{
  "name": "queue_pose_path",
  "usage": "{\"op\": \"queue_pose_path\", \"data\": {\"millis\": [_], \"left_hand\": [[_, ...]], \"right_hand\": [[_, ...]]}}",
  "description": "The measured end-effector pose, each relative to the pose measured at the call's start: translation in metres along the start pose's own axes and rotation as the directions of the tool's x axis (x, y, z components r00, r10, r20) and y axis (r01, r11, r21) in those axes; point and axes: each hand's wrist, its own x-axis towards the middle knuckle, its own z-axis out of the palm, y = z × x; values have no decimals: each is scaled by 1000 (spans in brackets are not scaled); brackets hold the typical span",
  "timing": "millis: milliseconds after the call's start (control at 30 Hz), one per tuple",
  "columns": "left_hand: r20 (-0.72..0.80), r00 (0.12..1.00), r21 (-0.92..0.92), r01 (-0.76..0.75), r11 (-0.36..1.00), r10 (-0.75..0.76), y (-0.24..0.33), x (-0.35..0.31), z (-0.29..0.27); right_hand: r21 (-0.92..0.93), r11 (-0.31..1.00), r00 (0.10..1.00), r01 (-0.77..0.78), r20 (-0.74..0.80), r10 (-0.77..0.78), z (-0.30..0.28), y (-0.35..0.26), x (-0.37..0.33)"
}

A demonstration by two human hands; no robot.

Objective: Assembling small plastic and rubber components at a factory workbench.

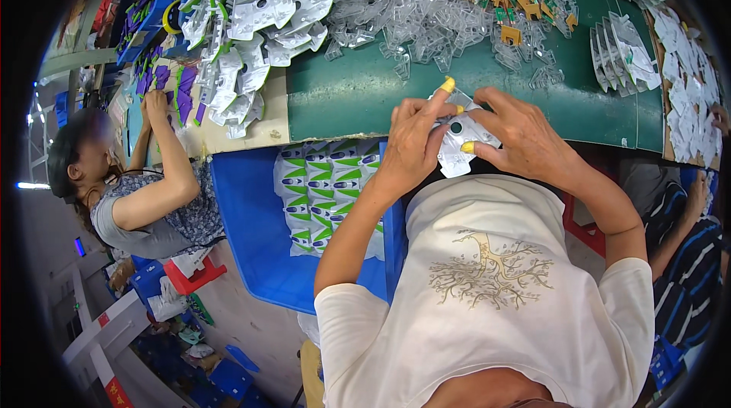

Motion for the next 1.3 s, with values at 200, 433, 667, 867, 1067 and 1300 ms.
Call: {"op": "queue_pose_path", "data": {"millis": [200, 433, 667, 867, 1067, 1300], "left_hand": [[127, 992, 105, -2, 995, -12, 7, 5, -5], [69, 997, 117, 22, 993, -30, 9, 0, 1], [50, 997, 63, 54, 997, -57, 8, -3, 3], [45, 997, 36, 64, 997, -66, 6, -6, 3], [22, 996, 33, 84, 996, -84, 5, -7, 4], [30, 997, 60, 67, 996, -69, 9, -1, 12]], "right_hand": [[390, 921, 992, 6, -115, 43, -19, 3, -3], [197, 974, 970, 109, -234, -62, 2, -10, -17], [-59, 990, 952, 130, -271, -142, 27, -12, -26], [67, 992, 960, 107, -268, -85, 27, -10, -28], [260, 963, 945, 66, -327, 24, 26, -2, -28], [449, 844, 864, -292, -255, 435, 30, 21, -49]]}}
